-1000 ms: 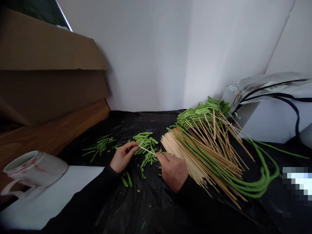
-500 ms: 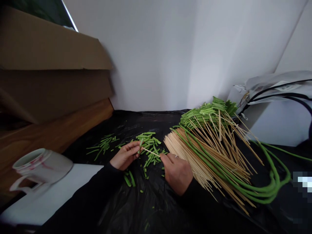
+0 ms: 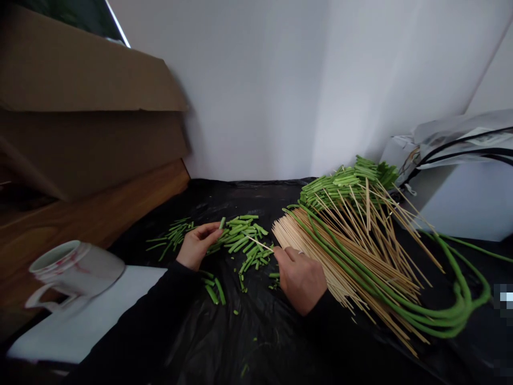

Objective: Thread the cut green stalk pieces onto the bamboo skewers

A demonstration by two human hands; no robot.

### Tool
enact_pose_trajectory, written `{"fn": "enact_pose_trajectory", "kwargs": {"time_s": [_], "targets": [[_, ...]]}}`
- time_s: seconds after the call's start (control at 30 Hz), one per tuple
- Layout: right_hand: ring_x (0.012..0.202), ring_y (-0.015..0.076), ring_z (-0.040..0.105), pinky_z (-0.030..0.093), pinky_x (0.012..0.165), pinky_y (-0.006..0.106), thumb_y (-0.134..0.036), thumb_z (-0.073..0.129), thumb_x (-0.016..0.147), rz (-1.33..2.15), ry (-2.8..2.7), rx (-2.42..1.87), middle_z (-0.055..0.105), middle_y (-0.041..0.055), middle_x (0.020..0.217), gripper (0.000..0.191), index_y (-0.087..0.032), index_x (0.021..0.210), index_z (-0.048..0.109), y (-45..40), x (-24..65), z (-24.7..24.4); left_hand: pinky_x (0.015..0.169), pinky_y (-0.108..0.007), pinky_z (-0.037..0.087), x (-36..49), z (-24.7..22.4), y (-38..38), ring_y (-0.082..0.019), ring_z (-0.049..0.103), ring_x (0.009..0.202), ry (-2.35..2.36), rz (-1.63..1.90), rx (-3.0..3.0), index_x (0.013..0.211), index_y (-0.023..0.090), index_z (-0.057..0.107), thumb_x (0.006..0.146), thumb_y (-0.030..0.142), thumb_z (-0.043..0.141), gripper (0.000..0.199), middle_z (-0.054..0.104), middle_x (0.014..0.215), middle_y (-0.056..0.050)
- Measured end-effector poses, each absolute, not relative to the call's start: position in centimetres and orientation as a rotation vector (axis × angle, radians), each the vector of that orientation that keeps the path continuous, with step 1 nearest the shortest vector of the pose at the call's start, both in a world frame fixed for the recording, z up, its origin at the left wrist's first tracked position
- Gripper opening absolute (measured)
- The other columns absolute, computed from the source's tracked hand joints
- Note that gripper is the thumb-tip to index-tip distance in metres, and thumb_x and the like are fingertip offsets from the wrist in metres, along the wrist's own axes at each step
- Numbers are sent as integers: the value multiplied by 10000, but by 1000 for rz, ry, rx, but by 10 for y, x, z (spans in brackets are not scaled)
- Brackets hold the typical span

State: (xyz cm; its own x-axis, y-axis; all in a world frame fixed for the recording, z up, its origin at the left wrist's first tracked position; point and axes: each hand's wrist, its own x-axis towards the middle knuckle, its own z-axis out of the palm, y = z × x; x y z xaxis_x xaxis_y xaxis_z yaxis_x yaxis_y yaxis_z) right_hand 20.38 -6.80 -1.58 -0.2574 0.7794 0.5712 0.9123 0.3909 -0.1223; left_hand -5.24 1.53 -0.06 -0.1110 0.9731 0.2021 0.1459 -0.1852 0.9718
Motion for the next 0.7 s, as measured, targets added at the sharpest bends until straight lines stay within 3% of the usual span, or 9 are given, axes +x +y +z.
{"fn": "enact_pose_trajectory", "kwargs": {"time_s": [0.27,0.37,0.47,0.6,0.7], "targets": [[671,143,565,305,591,277,-210,432,901,-329,-2110,-1470,645,17,810,258,-212,1079,618,-68,205,-16,650,-277,460,-43,-6,6,-169,602,729,1386,1152,2060,947,169,698,742,327,654,263,679,835,-59],[665,144,556,300,583,281,-194,437,888,-314,-2130,-1500,637,18,792,250,-214,1053,624,-67,205,-16,611,-263,423,-39,-4,1,-142,550,645,1409,1075,2255,788,171,694,774,363,626,204,629,737,-36],[693,152,552,314,600,277,-140,434,862,-264,-2151,-1560,630,33,817,281,-198,1078,604,-66,204,-19,582,-257,397,-34,-3,-5,-134,515,599,1320,926,2346,648,165,651,764,437,628,297,578,643,-21],[796,179,544,345,678,282,-51,416,814,-205,-2192,-1624,617,70,889,370,-151,1141,559,-61,203,-20,608,-262,395,-30,-6,-7,-148,532,643,1249,818,2436,687,173,665,778,437,616,283,592,676,-31],[844,207,525,343,720,314,-66,425,813,-261,-2248,-1635,611,89,899,311,-148,1058,598,-54,214,-13,620,-266,399,-32,-7,-5,-150,541,649,1263,815,2446,722,181,677,813,413,579,268,602,692,-34]]}}
